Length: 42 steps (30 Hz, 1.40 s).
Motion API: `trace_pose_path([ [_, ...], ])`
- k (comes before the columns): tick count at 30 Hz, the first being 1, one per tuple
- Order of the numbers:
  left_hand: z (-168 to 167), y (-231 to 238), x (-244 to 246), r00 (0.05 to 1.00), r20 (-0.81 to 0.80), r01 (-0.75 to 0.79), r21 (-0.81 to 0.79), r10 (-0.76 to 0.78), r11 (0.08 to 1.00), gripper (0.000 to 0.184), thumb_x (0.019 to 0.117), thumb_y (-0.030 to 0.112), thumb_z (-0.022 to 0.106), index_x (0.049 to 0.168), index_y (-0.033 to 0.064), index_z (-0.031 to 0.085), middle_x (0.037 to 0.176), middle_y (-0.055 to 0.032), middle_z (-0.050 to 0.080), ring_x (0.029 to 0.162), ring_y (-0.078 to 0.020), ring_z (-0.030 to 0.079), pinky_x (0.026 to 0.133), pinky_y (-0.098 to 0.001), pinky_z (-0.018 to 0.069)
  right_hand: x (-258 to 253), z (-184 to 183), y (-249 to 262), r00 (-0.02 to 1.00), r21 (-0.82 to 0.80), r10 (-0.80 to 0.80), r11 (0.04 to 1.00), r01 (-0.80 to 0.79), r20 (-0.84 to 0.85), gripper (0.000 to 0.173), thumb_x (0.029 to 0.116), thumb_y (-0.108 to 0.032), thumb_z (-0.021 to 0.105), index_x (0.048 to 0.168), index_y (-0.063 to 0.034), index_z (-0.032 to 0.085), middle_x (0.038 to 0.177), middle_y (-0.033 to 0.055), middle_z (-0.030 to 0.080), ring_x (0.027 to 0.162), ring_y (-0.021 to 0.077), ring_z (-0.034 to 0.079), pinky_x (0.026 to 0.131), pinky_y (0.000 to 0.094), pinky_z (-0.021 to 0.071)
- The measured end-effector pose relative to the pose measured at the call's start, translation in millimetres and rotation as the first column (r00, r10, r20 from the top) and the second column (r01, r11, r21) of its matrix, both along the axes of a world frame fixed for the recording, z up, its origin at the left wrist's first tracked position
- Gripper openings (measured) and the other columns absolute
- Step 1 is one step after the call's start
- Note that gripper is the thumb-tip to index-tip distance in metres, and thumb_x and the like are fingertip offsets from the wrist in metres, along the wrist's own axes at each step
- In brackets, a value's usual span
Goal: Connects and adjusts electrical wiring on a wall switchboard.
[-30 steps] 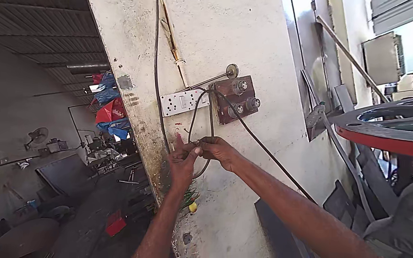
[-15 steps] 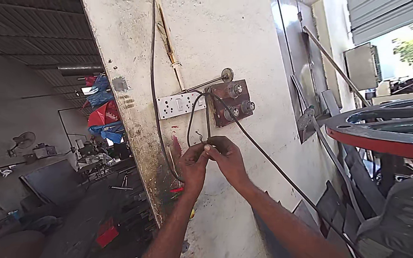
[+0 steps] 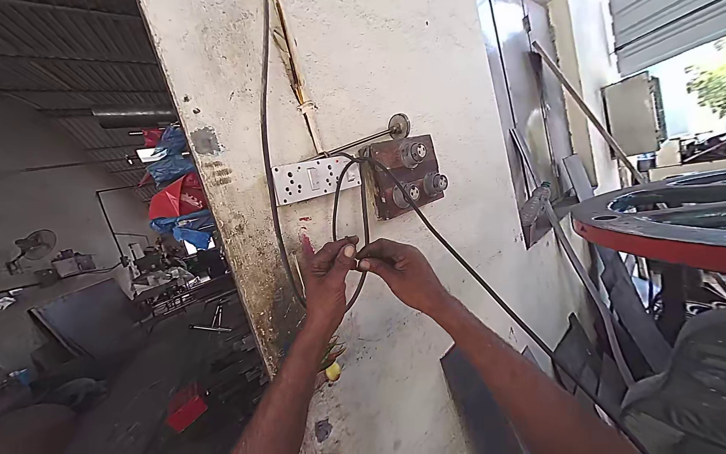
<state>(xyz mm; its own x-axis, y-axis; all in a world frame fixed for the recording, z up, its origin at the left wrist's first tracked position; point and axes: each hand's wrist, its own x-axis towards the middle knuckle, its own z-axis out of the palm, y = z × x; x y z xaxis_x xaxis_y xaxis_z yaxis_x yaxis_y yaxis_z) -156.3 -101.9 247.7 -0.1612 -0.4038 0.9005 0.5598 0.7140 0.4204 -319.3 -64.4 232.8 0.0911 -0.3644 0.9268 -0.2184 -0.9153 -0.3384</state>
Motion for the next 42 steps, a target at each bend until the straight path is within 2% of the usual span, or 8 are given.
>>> trace_pose_path([
  [10, -5, -3, 10, 0.953, -0.14, -0.273, -0.02, 0.268, 0.962, 0.011, 0.0971, 0.004, 0.064, 0.092, -0.0028, 0.07, 0.083, -0.0081, 0.069, 0.079, -0.0128, 0.065, 0.075, -0.0268, 0.0544, 10, 2, 0, 0.978, -0.052, -0.187, 0.98, 0.192, 0.097, 0.015, 0.1007, -0.021, 0.068, 0.107, -0.0081, 0.072, 0.093, -0.0004, 0.075, 0.082, 0.0063, 0.071, 0.077, 0.0238, 0.0603],
  [16, -13, -30, 10, 0.581, -0.172, -0.799, -0.307, 0.796, 0.517, 0.006, 0.0861, 0.015, 0.07, 0.088, 0.0104, 0.074, 0.084, 0.0028, 0.07, 0.074, -0.0056, 0.064, 0.065, -0.0233, 0.055, 22, -18, -14, 0.843, -0.368, -0.519, 0.764, 0.53, 0.139, 0.014, 0.1002, -0.02, 0.067, 0.105, -0.0095, 0.075, 0.098, 0.0004, 0.075, 0.094, 0.0074, 0.07, 0.086, 0.0235, 0.0594],
  [21, 0, -24, 15, 0.858, -0.041, -0.513, -0.081, 0.511, 0.854, 0.015, 0.0942, 0.008, 0.072, 0.105, -0.0027, 0.076, 0.09, -0.0103, 0.076, 0.078, -0.0171, 0.071, 0.073, -0.0298, 0.0605, 10, 6, -19, 0.933, -0.293, -0.325, 0.887, 0.358, 0.154, 0.019, 0.0986, -0.016, 0.07, 0.112, -0.0034, 0.074, 0.101, 0.0019, 0.077, 0.088, 0.0067, 0.074, 0.082, 0.0248, 0.0643],
  [25, 4, -20, 28, 0.876, 0.034, -0.479, -0.051, 0.481, 0.876, 0.043, 0.0951, 0.009, 0.07, 0.135, -0.0053, 0.062, 0.085, -0.0106, 0.072, 0.072, -0.0188, 0.068, 0.066, -0.0308, 0.0591, -1, 53, -18, 0.901, -0.156, -0.408, 0.89, 0.429, 0.15, 0.015, 0.0966, -0.022, 0.073, 0.109, -0.0137, 0.075, 0.092, -0.0051, 0.077, 0.077, 0.002, 0.07, 0.072, 0.0233, 0.0603],
  [29, -9, -33, 34, 0.722, 0.085, -0.636, -0.307, 0.686, 0.708, 0.026, 0.0943, 0.02, 0.069, 0.116, 0.0062, 0.074, 0.097, -0.0007, 0.076, 0.081, -0.0104, 0.072, 0.071, -0.0281, 0.0626, -11, 102, -22, 0.843, -0.093, -0.537, 0.838, 0.537, 0.036, 0.012, 0.0992, -0.024, 0.071, 0.107, -0.0168, 0.075, 0.084, -0.0028, 0.073, 0.067, 0.0089, 0.067, 0.064, 0.0332, 0.0585],
  [34, 5, -53, 8, 0.523, 0.056, -0.68, -0.574, 0.85, 0.456, 0.046, 0.1007, 0.031, 0.059, 0.141, 0.0098, 0.062, 0.145, -0.0059, 0.061, 0.136, -0.02, 0.055, 0.116, -0.0503, 0.0417, -14, 128, -23, 0.865, 0.055, -0.502, 0.864, 0.501, 0.011, 0.016, 0.1001, -0.028, 0.069, 0.107, -0.0147, 0.073, 0.085, 0.0005, 0.076, 0.069, 0.0153, 0.071, 0.065, 0.0413, 0.0595],
  [38, 22, -70, -2, 0.236, -0.056, -0.635, -0.765, 0.97, 0.11, 0.051, 0.0997, 0.051, 0.055, 0.141, 0.022, 0.063, 0.146, 0.003, 0.061, 0.142, -0.0251, 0.05, 0.117, -0.0549, 0.0367, -23, 125, -21, 0.916, 0.143, -0.387, 0.918, 0.371, 0.106, 0.019, 0.0985, -0.03, 0.071, 0.109, -0.0144, 0.073, 0.089, 0.0022, 0.076, 0.069, 0.0168, 0.069, 0.062, 0.039, 0.0572],
  [42, 26, -89, -2, 0.391, -0.136, -0.689, -0.699, 0.91, 0.191, 0.022, 0.0926, 0.021, 0.07, 0.113, 0.0155, 0.077, 0.146, -0.0133, 0.058, 0.132, -0.0273, 0.058, 0.108, -0.0442, 0.05, -36, 122, -8, 0.948, 0.156, -0.161, 0.98, 0.121, 0.274, 0.02, 0.0962, -0.021, 0.074, 0.112, -0.0087, 0.07, 0.092, 0.007, 0.076, 0.067, 0.0172, 0.069, 0.058, 0.0315, 0.0583],
])
